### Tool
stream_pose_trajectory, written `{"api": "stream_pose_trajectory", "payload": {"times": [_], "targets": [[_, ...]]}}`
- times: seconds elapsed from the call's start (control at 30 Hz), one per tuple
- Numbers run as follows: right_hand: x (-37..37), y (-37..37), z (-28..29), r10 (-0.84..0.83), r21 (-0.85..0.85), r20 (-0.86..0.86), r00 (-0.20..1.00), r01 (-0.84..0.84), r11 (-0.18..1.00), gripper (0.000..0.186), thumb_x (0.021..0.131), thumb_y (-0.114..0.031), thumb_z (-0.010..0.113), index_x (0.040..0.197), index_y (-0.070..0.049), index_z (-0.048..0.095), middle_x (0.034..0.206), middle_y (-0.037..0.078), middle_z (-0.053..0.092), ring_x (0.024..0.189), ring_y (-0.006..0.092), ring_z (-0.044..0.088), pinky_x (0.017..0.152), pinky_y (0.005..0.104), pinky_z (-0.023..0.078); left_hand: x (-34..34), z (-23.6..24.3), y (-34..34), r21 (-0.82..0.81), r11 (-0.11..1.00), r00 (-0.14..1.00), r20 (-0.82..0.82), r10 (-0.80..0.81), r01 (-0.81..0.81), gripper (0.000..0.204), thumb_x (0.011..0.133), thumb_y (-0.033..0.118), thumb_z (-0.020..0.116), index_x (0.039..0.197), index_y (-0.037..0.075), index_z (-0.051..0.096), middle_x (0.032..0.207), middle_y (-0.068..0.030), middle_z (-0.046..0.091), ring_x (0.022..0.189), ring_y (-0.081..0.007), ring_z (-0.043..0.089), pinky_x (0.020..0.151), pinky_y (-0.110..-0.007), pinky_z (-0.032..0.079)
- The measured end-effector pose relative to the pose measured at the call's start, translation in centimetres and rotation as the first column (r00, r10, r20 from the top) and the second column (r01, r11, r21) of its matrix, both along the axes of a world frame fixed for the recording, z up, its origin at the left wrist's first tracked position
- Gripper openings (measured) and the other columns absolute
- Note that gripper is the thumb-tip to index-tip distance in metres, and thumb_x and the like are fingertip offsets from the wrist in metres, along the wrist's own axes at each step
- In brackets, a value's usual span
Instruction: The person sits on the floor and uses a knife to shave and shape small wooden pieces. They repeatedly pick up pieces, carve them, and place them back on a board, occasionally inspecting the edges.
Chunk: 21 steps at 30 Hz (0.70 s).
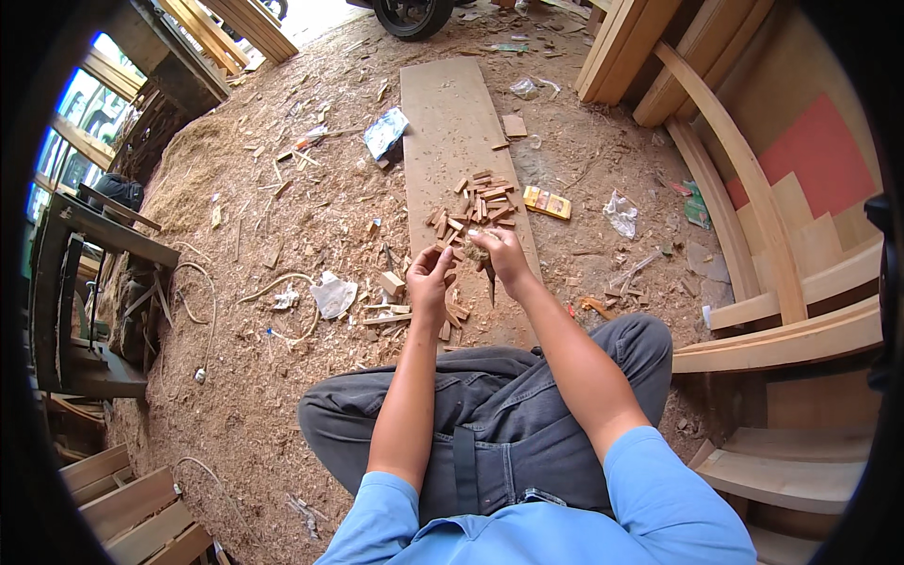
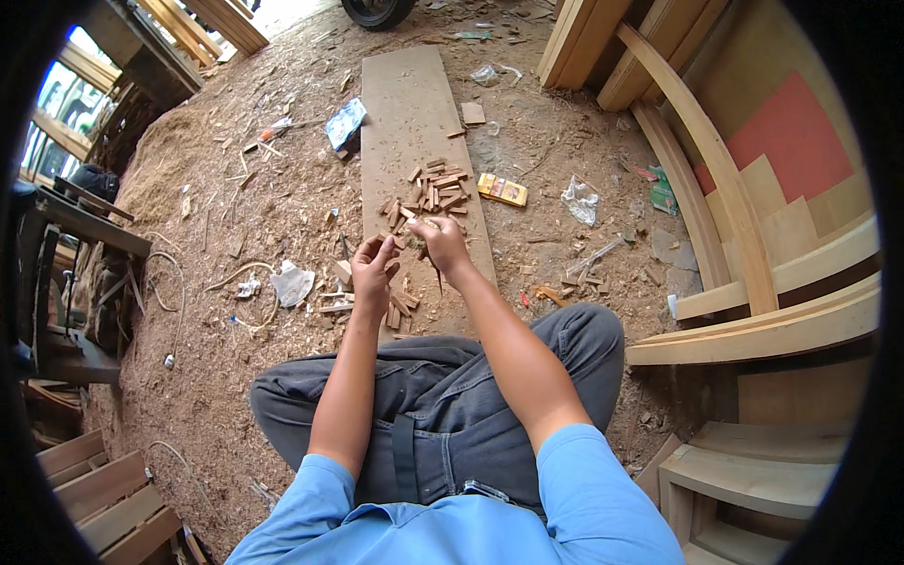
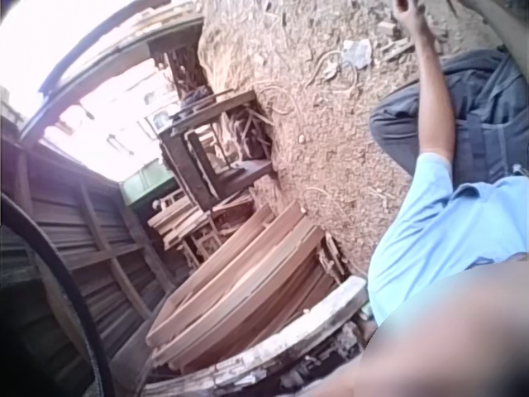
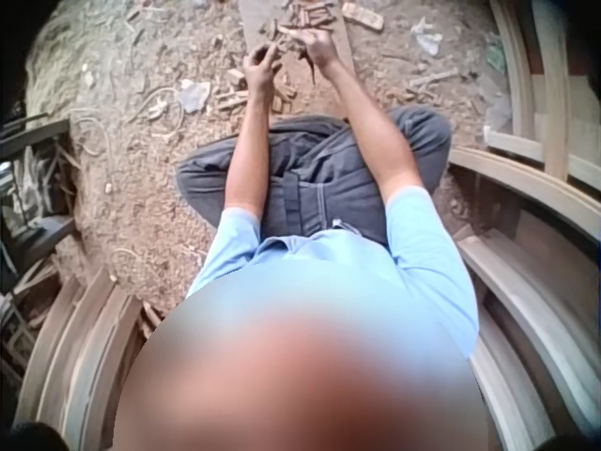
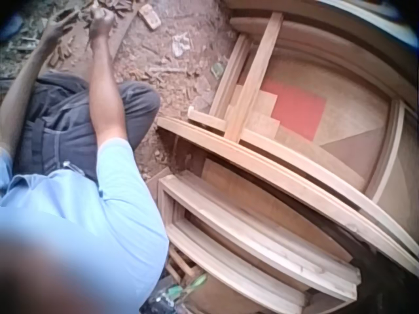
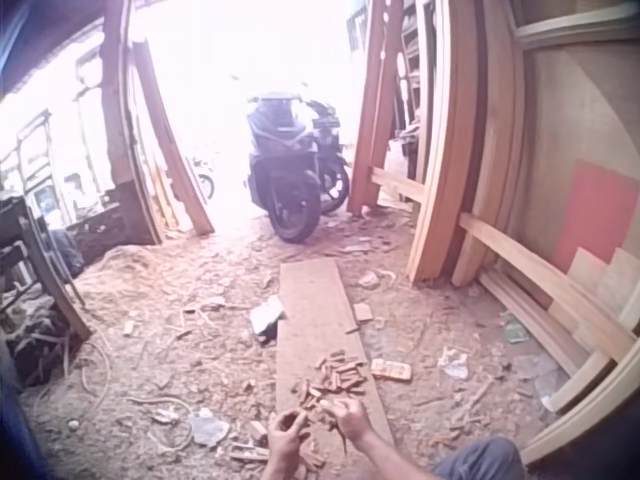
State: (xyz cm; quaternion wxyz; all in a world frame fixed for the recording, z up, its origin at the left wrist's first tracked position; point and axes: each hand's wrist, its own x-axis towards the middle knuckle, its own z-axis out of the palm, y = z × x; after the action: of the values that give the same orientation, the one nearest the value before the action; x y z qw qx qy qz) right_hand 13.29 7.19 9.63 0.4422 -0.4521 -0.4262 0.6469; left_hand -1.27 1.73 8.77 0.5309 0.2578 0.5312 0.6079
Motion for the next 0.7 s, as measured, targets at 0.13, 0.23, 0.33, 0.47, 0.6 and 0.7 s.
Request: {"api": "stream_pose_trajectory", "payload": {"times": [0.13,0.23,0.33,0.47,0.6,0.7], "targets": [[0.0,0.0,0.3,0.003,0.01,0.083,0.997,-0.003,1.0,0.026,0.09,-0.027,0.064,0.096,-0.003,0.069,0.085,0.002,0.065,0.073,0.0106,0.058,0.057,0.0274,0.048,0.2,0.4,0.0,-0.006,1.0,1.0,0.023,0.008,-0.008,0.016,0.092,0.023,0.072,0.1,0.013,0.063,0.09,0.0034,0.067,0.083,-0.0073,0.064,0.069,-0.024,0.051],[0.2,-0.1,0.5,0.02,-0.045,0.018,1.0,-0.019,0.999,0.024,0.09,-0.027,0.064,0.094,-0.004,0.069,0.083,0.001,0.065,0.072,0.0105,0.058,0.058,0.0266,0.047,0.3,0.6,0.1,-0.008,0.999,0.998,0.057,0.032,-0.031,0.016,0.093,0.023,0.07,0.102,0.012,0.062,0.09,0.0028,0.067,0.084,-0.0082,0.065,0.07,-0.026,0.053],[0.4,-0.2,0.9,-0.038,-0.066,0.053,0.998,0.042,0.997,0.024,0.089,-0.027,0.065,0.092,-0.004,0.069,0.081,0.002,0.065,0.072,0.0102,0.058,0.058,0.0266,0.047,0.2,0.4,0.1,-0.023,0.999,0.998,0.04,0.04,-0.039,0.017,0.093,0.022,0.069,0.104,0.011,0.061,0.092,0.0011,0.067,0.086,-0.0102,0.065,0.072,-0.028,0.055],[0.6,0.0,1.1,-0.074,-0.049,0.045,0.996,0.076,0.996,0.024,0.09,-0.027,0.065,0.09,-0.004,0.069,0.08,0.002,0.065,0.071,0.01,0.058,0.058,0.0265,0.047,0.1,-0.3,0.2,-0.066,0.997,0.998,-0.049,0.039,-0.042,0.019,0.093,0.019,0.069,0.108,0.009,0.062,0.093,-0.0005,0.067,0.088,-0.0122,0.066,0.072,-0.028,0.057],[0.7,0.1,1.1,-0.094,-0.042,0.052,0.994,0.096,0.995,0.023,0.089,-0.027,0.065,0.09,-0.004,0.069,0.082,0.002,0.065,0.073,0.0094,0.057,0.062,0.0256,0.046,0.2,-1.1,0.2,-0.088,0.996,0.993,-0.109,-0.034,0.024,0.032,0.091,0.01,0.068,0.121,0.001,0.062,0.104,-0.0068,0.068,0.088,-0.013,0.066,0.071,-0.027,0.056],[0.8,0.1,1.0,-0.101,-0.043,0.04,0.994,0.102,0.994,0.024,0.089,-0.026,0.064,0.09,-0.003,0.069,0.084,0.002,0.066,0.076,0.0093,0.057,0.069,0.0252,0.045,0.3,-1.4,0.0,-0.098,0.992,0.948,-0.299,-0.107,0.081,0.029,0.09,0.008,0.07,0.117,0.001,0.064,0.106,-0.0078,0.069,0.092,-0.0143,0.066,0.072,-0.026,0.055]]}}
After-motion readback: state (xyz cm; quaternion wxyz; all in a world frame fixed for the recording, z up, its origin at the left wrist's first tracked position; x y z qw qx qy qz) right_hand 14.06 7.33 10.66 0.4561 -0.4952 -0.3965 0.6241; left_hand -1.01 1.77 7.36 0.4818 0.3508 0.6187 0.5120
